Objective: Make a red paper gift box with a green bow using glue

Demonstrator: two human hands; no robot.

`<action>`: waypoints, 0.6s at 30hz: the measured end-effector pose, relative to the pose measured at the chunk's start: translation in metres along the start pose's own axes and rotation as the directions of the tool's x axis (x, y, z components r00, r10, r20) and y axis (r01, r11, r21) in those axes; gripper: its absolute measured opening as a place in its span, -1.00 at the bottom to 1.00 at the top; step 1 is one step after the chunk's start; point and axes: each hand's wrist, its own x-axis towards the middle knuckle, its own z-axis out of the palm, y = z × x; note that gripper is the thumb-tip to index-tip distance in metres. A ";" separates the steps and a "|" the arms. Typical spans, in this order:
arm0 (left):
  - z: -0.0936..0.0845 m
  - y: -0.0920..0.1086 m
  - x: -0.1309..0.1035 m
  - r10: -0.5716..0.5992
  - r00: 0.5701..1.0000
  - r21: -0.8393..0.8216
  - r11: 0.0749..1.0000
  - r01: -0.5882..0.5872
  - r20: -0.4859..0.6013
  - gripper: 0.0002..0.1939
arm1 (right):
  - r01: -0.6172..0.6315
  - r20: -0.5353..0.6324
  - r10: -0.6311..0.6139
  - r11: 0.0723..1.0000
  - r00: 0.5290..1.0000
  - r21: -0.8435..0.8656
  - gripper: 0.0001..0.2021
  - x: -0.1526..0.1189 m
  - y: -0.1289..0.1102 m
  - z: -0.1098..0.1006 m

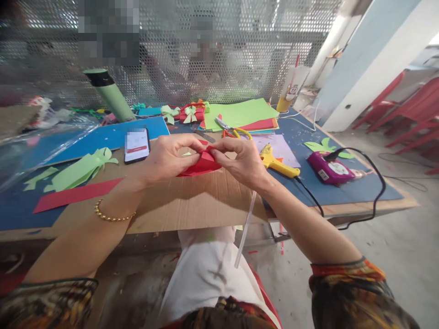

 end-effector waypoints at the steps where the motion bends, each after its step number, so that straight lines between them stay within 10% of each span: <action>1: 0.000 0.000 0.000 -0.005 1.000 -0.011 1.000 0.006 0.007 -0.86 | 0.001 0.008 -0.001 1.000 1.000 0.002 -0.82 0.000 0.000 0.000; 18: -0.005 0.001 0.001 0.048 0.999 -0.005 0.999 -0.048 -0.009 -0.82 | -0.021 -0.044 0.024 0.998 0.999 0.063 -0.68 0.004 -0.009 -0.004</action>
